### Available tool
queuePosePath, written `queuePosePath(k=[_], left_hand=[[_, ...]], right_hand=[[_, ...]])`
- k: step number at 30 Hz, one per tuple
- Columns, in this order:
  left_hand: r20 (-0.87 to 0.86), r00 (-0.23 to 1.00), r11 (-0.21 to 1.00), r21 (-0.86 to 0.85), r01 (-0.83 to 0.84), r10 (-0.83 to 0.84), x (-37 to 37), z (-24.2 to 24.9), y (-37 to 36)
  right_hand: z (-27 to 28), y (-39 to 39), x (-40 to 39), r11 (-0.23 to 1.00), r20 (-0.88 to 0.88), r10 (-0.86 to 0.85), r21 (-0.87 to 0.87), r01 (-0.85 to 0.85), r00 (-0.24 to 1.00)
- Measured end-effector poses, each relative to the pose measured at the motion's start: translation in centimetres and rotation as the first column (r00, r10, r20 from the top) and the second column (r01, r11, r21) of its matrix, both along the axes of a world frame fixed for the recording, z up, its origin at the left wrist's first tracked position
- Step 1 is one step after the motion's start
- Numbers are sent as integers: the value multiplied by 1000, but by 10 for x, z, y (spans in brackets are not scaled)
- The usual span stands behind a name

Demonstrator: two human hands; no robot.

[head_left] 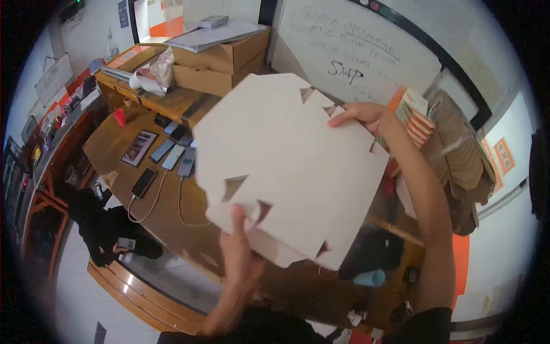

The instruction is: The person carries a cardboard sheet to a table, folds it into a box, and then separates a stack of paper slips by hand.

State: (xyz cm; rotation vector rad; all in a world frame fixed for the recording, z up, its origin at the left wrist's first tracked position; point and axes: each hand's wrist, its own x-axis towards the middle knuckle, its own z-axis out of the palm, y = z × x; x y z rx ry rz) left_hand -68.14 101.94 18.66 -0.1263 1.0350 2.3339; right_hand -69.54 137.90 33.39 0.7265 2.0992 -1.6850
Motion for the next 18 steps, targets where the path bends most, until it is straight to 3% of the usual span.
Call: queuePosePath(k=[1, 6, 8, 13, 16, 18], left_hand=[[-7, 1000, 999, -38, 25, -25, -7, -6, 22], [76, 994, 996, -27, 84, -82, -36, 10, 104], [177, 984, 998, 67, 4, -16, -43, 15, 133], [232, 971, 986, 143, -89, 54, -58, 5, 187], [172, 980, 984, 131, -124, 101, -59, -7, 209], [37, 998, 996, 72, -47, 45, -62, -13, 215]], right_hand=[[8, 5, -4, 997, 19, -59, -53, 60, 998], [3, 82, -45, 975, 20, -211, 80, 208, 977], [2, 110, -59, 970, 22, -221, 106, 217, 975], [-17, 172, -95, 973, 1, -216, 85, 215, 976], [-45, 209, -115, 981, 54, -194, -21, 195, 980], [-69, 228, -119, 967, 66, -252, -14, 253, 966]])
